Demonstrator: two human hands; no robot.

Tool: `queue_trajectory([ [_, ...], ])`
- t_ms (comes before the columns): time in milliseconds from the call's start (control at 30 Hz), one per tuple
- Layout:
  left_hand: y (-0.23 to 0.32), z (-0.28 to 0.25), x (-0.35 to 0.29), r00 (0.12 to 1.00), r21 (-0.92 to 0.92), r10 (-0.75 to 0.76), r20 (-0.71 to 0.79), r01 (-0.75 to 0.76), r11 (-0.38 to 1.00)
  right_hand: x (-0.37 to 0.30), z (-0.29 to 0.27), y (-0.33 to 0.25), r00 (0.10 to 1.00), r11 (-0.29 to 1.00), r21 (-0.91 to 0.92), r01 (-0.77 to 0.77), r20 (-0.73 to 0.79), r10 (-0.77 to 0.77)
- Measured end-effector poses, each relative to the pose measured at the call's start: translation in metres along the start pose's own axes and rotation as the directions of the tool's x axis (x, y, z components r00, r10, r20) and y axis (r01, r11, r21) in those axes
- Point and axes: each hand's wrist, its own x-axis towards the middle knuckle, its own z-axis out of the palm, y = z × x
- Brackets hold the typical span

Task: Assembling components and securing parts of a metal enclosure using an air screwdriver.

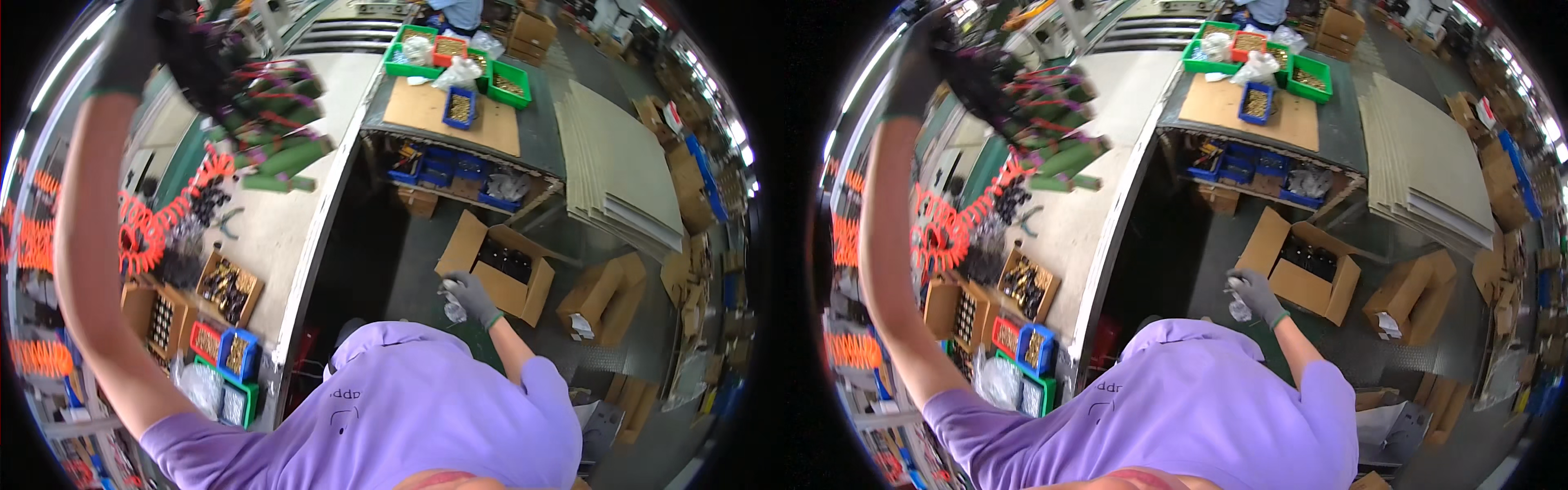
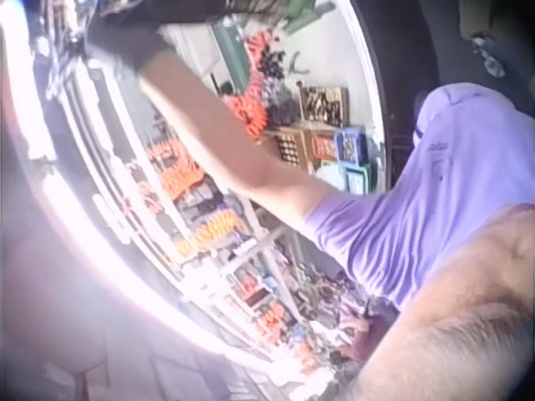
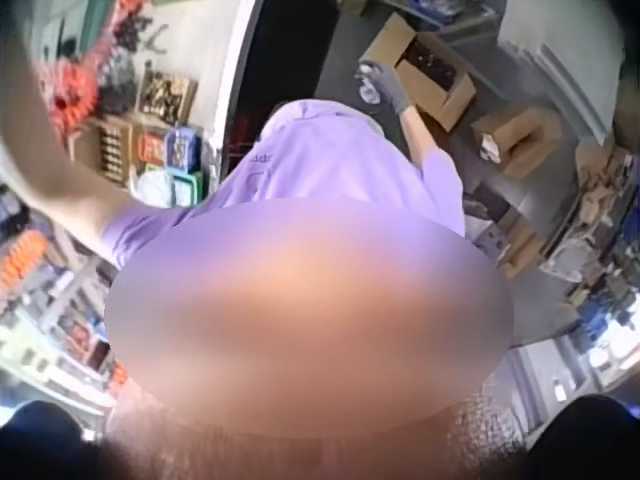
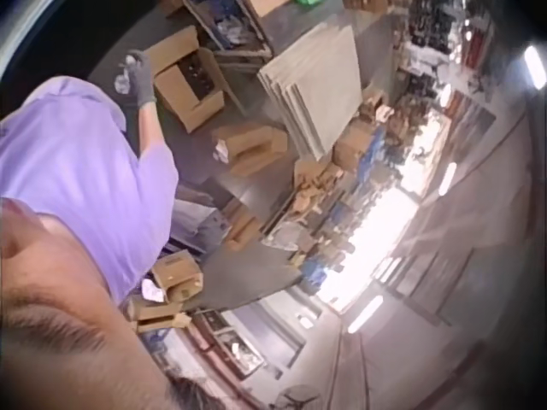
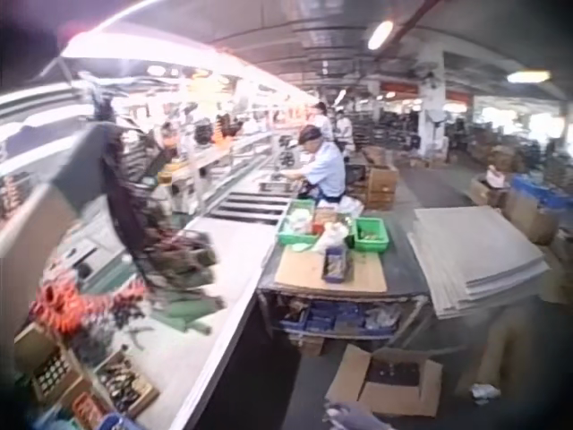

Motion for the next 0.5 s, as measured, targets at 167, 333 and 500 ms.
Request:
queue_trajectory([
  [167, -0.074, 0.227, 0.037, 0.987, -0.278, -0.048, 0.155, 0.090, 0.956, -0.022, -0.030, 0.045, 0.946, 0.989, 0.150, -0.010, -0.318, 0.058],
  [333, -0.140, 0.420, 0.052, 0.991, -0.298, -0.077, 0.106, 0.105, 0.949, -0.006, -0.037, 0.067, 0.869, 0.963, 0.267, 0.045, -0.486, 0.094],
  [500, -0.208, 0.569, 0.031, 0.981, -0.366, -0.134, 0.142, 0.178, 0.913, 0.047, -0.070, 0.077, 0.739, 0.933, 0.359, -0.038, -0.618, 0.268],
])
